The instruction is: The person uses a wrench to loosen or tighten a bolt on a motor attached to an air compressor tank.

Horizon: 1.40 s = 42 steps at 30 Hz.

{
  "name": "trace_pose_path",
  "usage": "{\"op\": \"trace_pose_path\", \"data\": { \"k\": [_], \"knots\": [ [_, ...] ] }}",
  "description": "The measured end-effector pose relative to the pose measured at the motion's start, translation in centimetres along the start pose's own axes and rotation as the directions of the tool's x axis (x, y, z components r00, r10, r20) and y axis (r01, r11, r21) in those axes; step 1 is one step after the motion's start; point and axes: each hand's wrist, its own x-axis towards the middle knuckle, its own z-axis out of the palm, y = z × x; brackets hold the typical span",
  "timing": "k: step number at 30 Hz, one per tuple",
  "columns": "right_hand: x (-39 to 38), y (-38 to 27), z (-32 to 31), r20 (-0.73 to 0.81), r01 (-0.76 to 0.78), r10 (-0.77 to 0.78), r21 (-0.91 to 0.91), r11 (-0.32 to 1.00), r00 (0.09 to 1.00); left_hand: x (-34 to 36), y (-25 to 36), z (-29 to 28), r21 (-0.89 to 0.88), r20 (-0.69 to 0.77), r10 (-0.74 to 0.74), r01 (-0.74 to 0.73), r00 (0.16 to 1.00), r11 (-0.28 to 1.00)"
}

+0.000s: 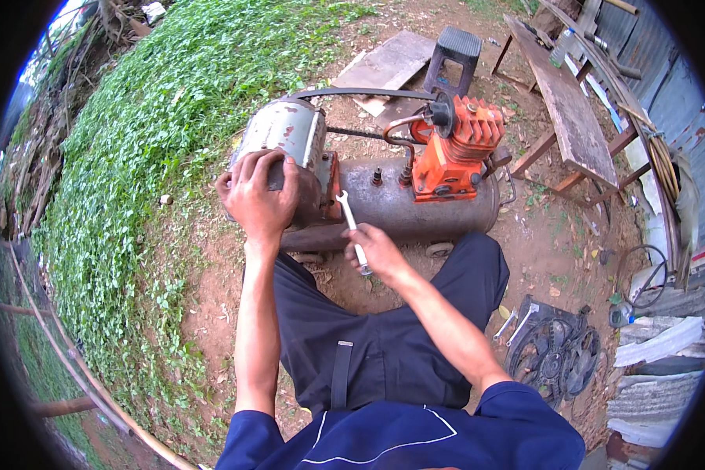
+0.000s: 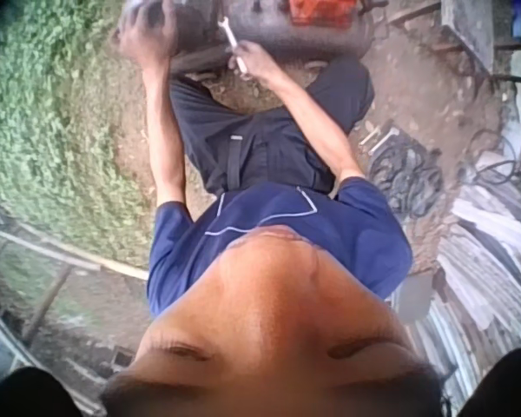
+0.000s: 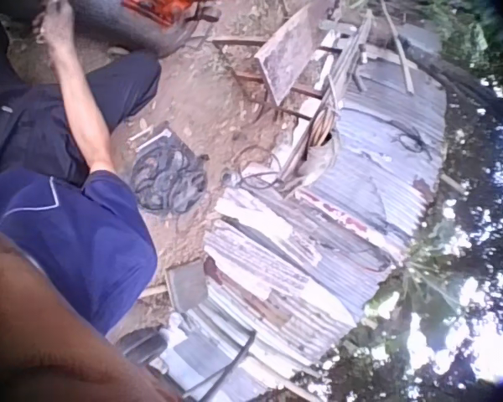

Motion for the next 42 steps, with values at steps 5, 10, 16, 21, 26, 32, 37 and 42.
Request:
{"op": "trace_pose_path", "data": {
  "k": [5, 10, 16, 21, 26, 32, 37, 42],
  "knots": [
    [1.7, 4.0, 5.4, -0.021, 0.153, -0.152, 0.160, 0.975, 0.988, 0.0, 0.3, 0.1, 0.029, 0.026, 0.003, -0.004, 1.000, 1.000],
    [3.9, 5.5, 7.3, -0.036, 0.155, -0.151, 0.215, 0.964, 0.988, 0.4, 0.7, 0.0, 0.004, 0.067, 0.002, -0.002, 0.998, 1.000],
    [4.2, 5.1, 9.6, -0.103, 0.157, -0.137, 0.228, 0.961, 0.985, 0.1, 0.2, 0.2, 0.023, 0.081, 0.005, -0.007, 0.997, 1.000],
    [4.6, 5.2, 10.1, -0.140, 0.200, -0.177, 0.172, 0.964, 0.974, 0.2, 0.4, 0.1, 0.035, 0.092, 0.015, -0.019, 0.996, 0.999],
    [4.6, 4.7, 9.9, -0.150, 0.193, -0.165, 0.194, 0.962, 0.975, 0.1, 0.2, 0.3, 0.026, 0.075, 0.022, -0.024, 0.997, 0.999],
    [4.9, 5.1, 10.6, -0.250, 0.212, -0.163, 0.184, 0.960, 0.955, 0.1, 0.3, 0.2, 0.036, 0.082, 0.003, -0.006, 0.997, 0.999],
    [5.1, 5.3, 11.1, -0.317, 0.201, -0.092, 0.330, 0.922, 0.944, 0.3, 0.5, 0.1, 0.035, 0.079, 0.007, -0.010, 0.997, 0.999],
    [4.4, 4.2, 10.9, -0.212, 0.043, 0.089, 0.549, 0.835, 0.973, 0.1, 0.2, 0.0, 0.039, 0.079, 0.003, -0.006, 0.997, 0.999]
  ]
}}
